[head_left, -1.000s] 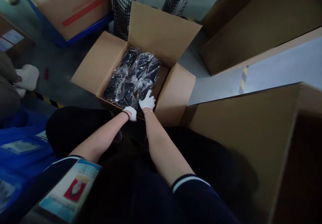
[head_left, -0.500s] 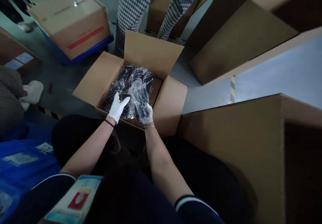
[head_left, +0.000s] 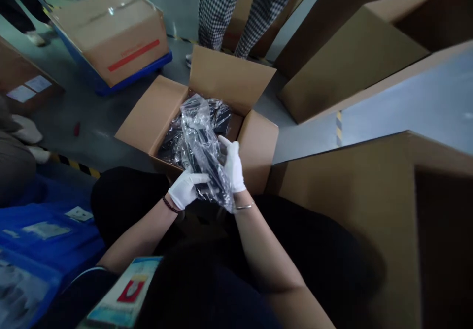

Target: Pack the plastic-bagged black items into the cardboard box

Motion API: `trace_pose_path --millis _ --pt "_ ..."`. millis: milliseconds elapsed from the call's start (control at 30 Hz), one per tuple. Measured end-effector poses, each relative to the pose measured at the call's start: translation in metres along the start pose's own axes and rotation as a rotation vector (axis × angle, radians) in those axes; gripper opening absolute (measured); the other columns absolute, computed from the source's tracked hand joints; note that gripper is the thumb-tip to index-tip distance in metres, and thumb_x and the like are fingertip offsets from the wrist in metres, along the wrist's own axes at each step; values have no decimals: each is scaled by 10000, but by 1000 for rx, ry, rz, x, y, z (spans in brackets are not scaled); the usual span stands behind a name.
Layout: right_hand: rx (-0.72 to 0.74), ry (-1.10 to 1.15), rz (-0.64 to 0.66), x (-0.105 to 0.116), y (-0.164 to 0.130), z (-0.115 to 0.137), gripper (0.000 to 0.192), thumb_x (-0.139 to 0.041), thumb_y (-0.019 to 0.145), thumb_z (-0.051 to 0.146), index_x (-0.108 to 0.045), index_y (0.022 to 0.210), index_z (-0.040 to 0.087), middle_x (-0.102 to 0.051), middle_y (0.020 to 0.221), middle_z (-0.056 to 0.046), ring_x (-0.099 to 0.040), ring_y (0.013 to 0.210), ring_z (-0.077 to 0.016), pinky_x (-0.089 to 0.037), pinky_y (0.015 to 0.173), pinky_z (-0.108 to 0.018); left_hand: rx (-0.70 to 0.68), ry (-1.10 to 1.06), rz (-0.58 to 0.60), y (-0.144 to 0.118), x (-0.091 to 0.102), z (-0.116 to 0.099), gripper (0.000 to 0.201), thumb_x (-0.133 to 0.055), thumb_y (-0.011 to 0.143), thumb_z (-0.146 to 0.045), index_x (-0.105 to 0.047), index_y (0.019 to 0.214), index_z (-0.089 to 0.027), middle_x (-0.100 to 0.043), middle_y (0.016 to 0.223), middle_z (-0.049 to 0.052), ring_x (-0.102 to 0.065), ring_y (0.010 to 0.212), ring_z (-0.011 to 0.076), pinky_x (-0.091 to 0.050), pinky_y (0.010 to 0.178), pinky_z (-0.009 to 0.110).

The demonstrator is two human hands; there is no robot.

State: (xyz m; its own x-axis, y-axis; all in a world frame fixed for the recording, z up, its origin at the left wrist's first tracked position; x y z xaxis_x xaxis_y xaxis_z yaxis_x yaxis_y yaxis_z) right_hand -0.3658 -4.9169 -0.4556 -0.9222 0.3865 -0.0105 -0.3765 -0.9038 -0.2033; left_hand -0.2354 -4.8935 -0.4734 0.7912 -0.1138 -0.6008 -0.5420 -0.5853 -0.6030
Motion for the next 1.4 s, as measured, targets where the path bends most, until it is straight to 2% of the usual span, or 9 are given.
trace_pose_path --millis 67,167,233,367,433,667,967,1200,1400 --pt "-65 83 59 3 -23 5 826 -259 966 817 -430 1563 271 -581 1452 -125 -603 1294 -288 -526 1072 -508 -70 64 -30 -8 7 4 540 -911 520 -157 -749 1035 -154 -774 1020 89 -720 1038 340 -545 1049 538" --pt "-42 -29 113 2 -53 23 1085 -757 779 724 -254 1647 310 -494 1537 -138 -545 1354 -343 -504 1078 -530 -212 233 -69 -14 16 4 573 -939 487 -150 -754 1028 -123 -768 1109 114 -671 1169 334 -434 1180 497" --pt "-29 -177 42 7 -61 29 1151 -884 697 581 -284 1634 290 -534 1485 -139 -542 1346 -357 -487 1089 -525 -228 266 -71 -15 18 8 587 -948 484 -153 -757 1038 -122 -762 1143 118 -649 1215 331 -413 1198 474" --pt "-55 -374 -159 28 -60 26 430 -682 876 519 -666 1204 241 -709 1065 -80 -660 1038 -295 -528 961 -459 -90 107 50 -16 9 29 669 -947 559 -157 -738 1194 -147 -749 1215 111 -676 1188 314 -457 1158 492" --pt "-49 -346 -194 36 -57 24 270 -608 916 502 -667 946 240 -686 881 -37 -640 854 -231 -536 838 -391 -66 32 91 -18 3 33 733 -952 558 -133 -724 1252 -176 -732 1266 105 -668 1214 310 -470 1150 484" --pt "-229 -15 -234 50 -64 -5 344 -677 867 562 -544 821 248 -554 673 32 -453 520 -113 -366 440 -243 -25 59 137 -13 -3 51 686 -972 551 -131 -745 1197 -175 -754 1203 110 -703 1128 300 -521 1083 483" --pt "-296 61 -280 52 -70 -14 447 -728 800 628 -529 789 228 -568 648 48 -464 492 -81 -371 411 -196 0 -9 219 -13 -10 58 698 -919 615 -108 -708 1278 -167 -716 1287 136 -658 1226 332 -463 1143 493" --pt "-279 61 -231 43 -69 -15 461 -687 827 660 -536 789 227 -557 650 46 -467 484 -73 -363 410 -196 -19 -93 112 -16 -5 54 493 -881 768 -335 -744 1207 -156 -738 1230 122 -686 1177 319 -514 1108 477" --pt "-275 82 -256 44 -70 -15 494 -723 782 691 -581 820 220 -569 659 42 -482 506 -78 -381 430 -194 -37 -123 -28 -14 8 54 457 -931 683 -454 -789 993 -151 -769 1129 89 -672 1208 307 -480 1161 453"
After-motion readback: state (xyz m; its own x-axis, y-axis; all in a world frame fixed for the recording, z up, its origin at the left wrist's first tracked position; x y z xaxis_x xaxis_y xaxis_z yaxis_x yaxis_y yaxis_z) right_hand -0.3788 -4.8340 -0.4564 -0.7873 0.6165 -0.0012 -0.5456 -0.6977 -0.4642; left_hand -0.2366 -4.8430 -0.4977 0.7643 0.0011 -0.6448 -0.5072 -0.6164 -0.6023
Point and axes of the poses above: each hand's wrist, its own y-axis towards the middle knuckle, its own x-axis out of the back of the hand, z = x × y, the point moved 10 cm from there along y, towards the middle knuckle
